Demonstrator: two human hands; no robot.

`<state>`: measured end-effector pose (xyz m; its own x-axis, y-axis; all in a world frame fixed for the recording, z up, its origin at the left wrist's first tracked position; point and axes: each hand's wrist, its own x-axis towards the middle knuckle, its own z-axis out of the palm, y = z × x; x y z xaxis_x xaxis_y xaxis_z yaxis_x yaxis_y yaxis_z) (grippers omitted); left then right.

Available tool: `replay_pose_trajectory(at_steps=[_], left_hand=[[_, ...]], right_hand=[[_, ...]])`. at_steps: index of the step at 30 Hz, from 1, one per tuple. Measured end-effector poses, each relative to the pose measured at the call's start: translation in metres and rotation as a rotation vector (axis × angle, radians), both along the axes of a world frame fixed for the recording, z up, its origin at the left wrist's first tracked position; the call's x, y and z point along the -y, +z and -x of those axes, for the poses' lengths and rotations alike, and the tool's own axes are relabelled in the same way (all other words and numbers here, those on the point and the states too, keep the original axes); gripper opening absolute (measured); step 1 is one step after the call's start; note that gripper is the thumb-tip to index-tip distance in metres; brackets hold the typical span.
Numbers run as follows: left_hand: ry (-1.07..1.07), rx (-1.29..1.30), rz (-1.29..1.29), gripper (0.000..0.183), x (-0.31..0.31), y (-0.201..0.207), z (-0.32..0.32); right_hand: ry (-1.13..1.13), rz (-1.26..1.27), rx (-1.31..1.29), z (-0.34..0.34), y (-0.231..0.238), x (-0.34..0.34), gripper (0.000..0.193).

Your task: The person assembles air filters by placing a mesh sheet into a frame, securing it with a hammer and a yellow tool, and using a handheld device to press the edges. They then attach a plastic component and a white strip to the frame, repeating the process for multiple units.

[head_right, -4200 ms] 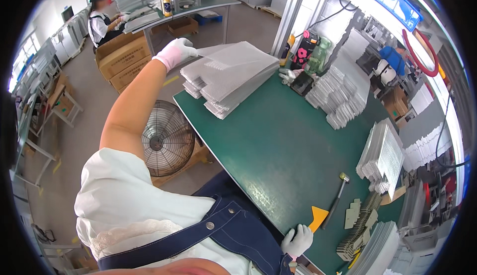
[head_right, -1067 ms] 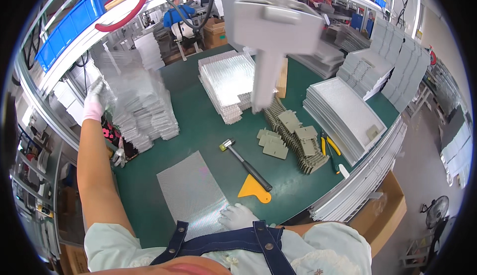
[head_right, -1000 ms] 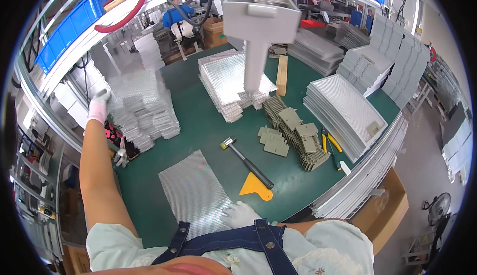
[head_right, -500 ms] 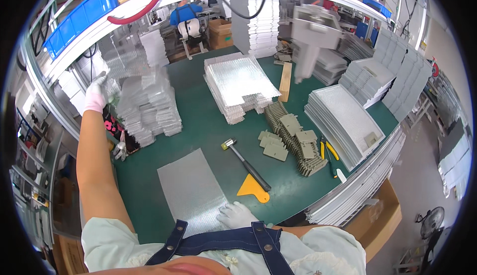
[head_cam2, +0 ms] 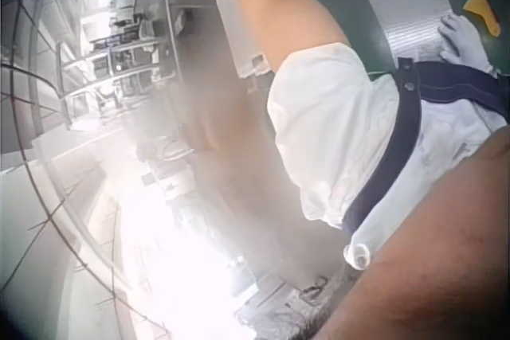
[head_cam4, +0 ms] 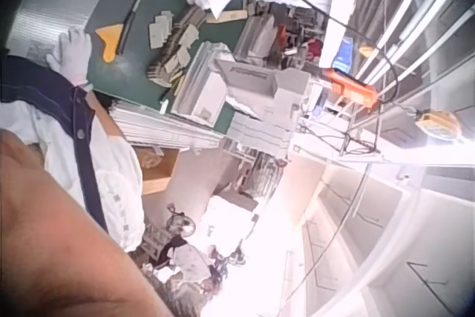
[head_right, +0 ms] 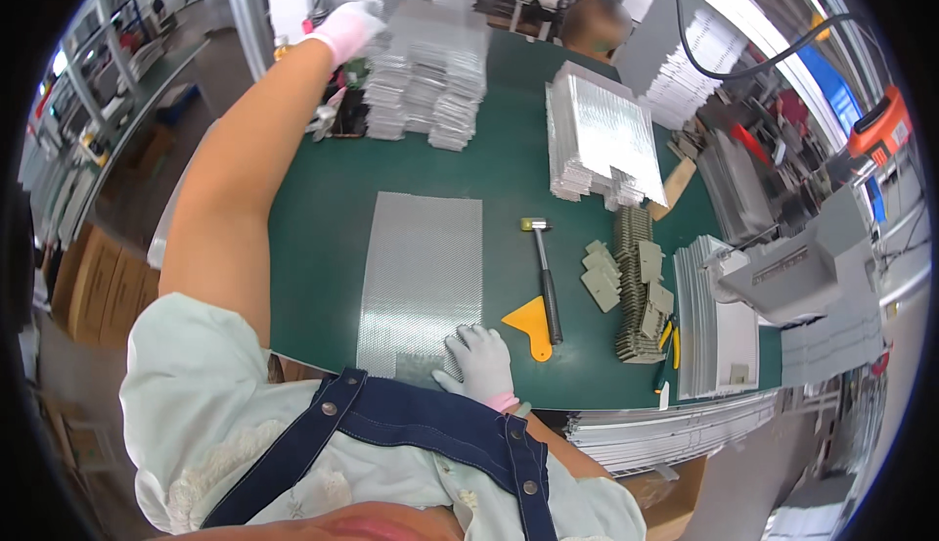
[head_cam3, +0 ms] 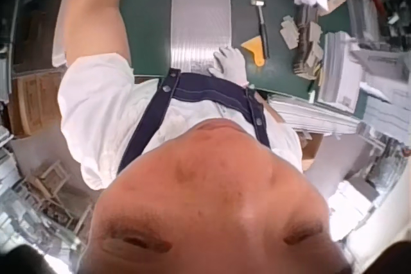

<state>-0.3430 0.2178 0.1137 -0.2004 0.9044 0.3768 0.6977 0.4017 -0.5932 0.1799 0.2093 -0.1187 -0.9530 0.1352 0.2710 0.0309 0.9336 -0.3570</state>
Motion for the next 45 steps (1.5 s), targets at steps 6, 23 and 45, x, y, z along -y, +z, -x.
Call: replay_pose_trajectory(at_steps=[6,23,45], left_hand=[[-0.035,0.938,-0.815,0.039,-0.014,0.021,-0.035],[-0.688,1.622,-1.068,0.035,0.131,-0.041,-0.180],[-0.156,1.866,-1.052,0.030,0.311,-0.160,-0.346]], right_hand=[[-0.013,-0.013,-0.050,-0.001,-0.003,-0.001,0.056],[-0.107,0.108,-0.333,-0.022,-0.025,-0.007,0.046],[0.538,-0.130,0.026,-0.016,0.319,0.118,0.027]])
